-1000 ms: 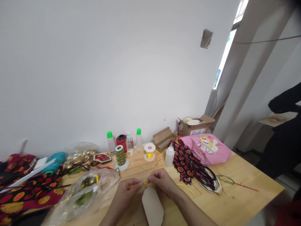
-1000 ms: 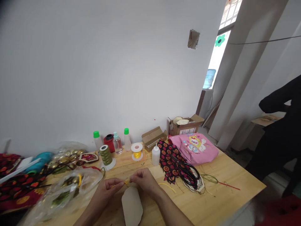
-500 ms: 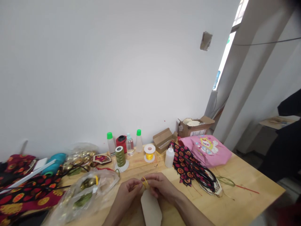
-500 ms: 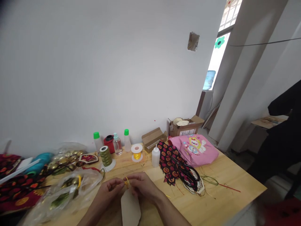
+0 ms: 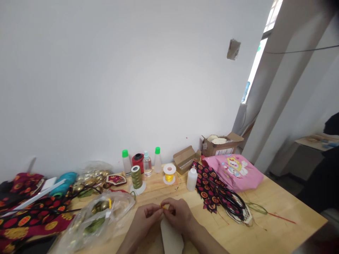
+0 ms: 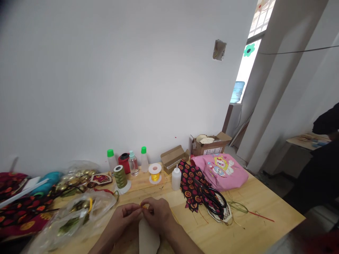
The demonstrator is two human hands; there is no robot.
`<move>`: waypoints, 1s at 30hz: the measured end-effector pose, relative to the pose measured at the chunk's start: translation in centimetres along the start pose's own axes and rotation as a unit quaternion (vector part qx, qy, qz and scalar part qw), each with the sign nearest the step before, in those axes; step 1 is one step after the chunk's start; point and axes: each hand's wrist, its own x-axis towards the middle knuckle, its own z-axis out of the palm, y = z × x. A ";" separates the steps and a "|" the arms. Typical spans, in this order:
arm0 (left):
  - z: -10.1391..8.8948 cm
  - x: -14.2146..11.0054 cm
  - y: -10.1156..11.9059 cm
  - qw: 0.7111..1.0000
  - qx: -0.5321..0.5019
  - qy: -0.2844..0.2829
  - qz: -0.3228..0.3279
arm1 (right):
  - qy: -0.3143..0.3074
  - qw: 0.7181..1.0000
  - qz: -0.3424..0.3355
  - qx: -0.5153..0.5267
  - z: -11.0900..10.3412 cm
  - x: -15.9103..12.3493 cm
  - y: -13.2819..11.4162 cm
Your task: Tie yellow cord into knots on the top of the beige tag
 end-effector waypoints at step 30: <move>-0.3 1.7 -0.6 0.998 0.056 0.022 0.002 | 0.103 0.988 -0.091 -0.070 1.3 0.6 1.0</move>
